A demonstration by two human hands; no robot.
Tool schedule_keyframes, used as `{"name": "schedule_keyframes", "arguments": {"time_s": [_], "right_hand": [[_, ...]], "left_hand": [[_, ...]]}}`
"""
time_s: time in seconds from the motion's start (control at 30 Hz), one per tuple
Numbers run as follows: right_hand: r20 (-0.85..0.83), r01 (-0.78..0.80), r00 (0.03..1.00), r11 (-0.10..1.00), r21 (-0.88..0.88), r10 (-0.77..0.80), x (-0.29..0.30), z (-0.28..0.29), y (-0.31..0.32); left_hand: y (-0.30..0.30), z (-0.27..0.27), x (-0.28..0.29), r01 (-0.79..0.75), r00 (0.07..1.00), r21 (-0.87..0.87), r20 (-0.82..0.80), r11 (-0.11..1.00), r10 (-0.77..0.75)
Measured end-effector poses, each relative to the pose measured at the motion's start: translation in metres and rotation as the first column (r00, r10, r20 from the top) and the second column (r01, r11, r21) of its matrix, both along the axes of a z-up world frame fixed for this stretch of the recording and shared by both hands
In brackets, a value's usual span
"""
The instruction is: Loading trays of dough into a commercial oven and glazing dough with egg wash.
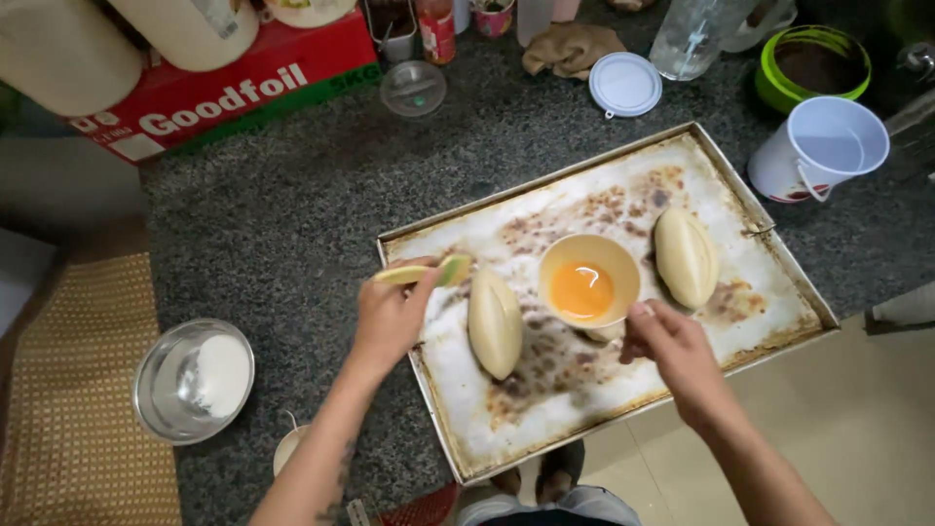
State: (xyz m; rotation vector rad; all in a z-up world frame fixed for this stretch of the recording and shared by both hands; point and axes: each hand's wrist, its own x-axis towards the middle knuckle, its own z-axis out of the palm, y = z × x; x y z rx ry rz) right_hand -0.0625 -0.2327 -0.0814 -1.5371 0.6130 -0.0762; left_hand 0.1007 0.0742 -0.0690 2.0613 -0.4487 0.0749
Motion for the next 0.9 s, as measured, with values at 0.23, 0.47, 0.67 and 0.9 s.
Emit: {"name": "schedule_keyframes", "arguments": {"time_s": [0.23, 0.47, 0.67, 0.9], "right_hand": [[0.055, 0.126, 0.99, 0.991, 0.047, -0.129, 0.003, 0.004, 0.0], [0.041, 0.11, 0.992, 0.987, 0.12, -0.115, 0.004, 0.008, -0.003], [0.074, 0.161, 0.983, 0.983, 0.088, -0.167, 0.003, 0.011, 0.009], [0.047, 0.193, 0.98, 0.98, 0.039, -0.195, -0.002, 0.015, 0.008]], "left_hand": [[0.002, -0.105, -0.01, 0.319, 0.878, 0.245, 0.287, 0.915, -0.383], [0.03, -0.031, -0.105, 0.532, 0.673, 0.389, 0.344, 0.752, -0.654], [0.003, -0.078, 0.01, 0.122, 0.958, 0.049, 0.255, 0.991, -0.13], [0.019, -0.11, -0.068, 0.316, 0.728, 0.362, 0.5, 0.877, -0.469]]}}
